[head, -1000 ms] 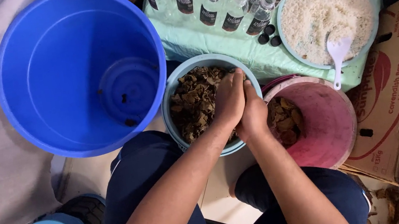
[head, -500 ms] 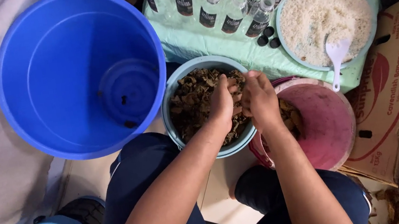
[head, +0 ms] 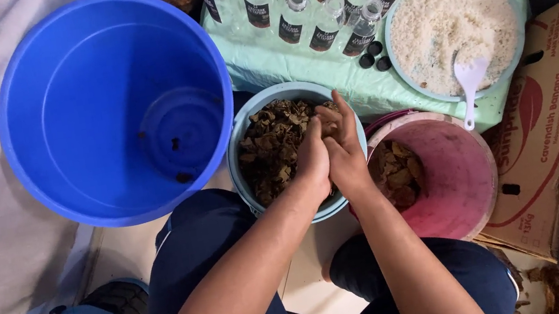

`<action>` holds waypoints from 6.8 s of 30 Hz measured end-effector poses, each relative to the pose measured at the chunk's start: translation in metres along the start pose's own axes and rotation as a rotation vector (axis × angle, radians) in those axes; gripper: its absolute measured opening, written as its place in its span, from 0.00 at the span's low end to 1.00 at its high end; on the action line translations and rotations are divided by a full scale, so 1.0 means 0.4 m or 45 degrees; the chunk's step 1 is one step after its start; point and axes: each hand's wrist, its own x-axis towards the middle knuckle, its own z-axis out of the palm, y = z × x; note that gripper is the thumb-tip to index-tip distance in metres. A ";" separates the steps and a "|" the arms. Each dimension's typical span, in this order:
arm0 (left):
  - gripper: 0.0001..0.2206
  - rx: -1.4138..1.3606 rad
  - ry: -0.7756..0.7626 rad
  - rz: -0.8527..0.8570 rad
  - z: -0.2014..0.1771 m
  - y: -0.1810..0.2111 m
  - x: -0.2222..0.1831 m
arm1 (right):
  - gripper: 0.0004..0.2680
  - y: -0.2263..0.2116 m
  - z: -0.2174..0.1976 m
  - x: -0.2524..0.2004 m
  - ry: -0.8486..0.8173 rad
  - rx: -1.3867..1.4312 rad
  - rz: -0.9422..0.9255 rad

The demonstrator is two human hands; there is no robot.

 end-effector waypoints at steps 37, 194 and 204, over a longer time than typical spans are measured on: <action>0.13 0.607 0.384 0.409 -0.082 -0.017 0.064 | 0.12 0.034 -0.033 -0.012 0.003 -0.830 0.282; 0.21 0.443 0.042 0.870 0.064 0.105 -0.042 | 0.28 -0.187 0.107 -0.050 0.156 0.495 0.120; 0.25 0.484 -0.218 0.970 0.111 0.078 -0.080 | 0.19 -0.080 -0.090 0.007 0.386 1.054 0.003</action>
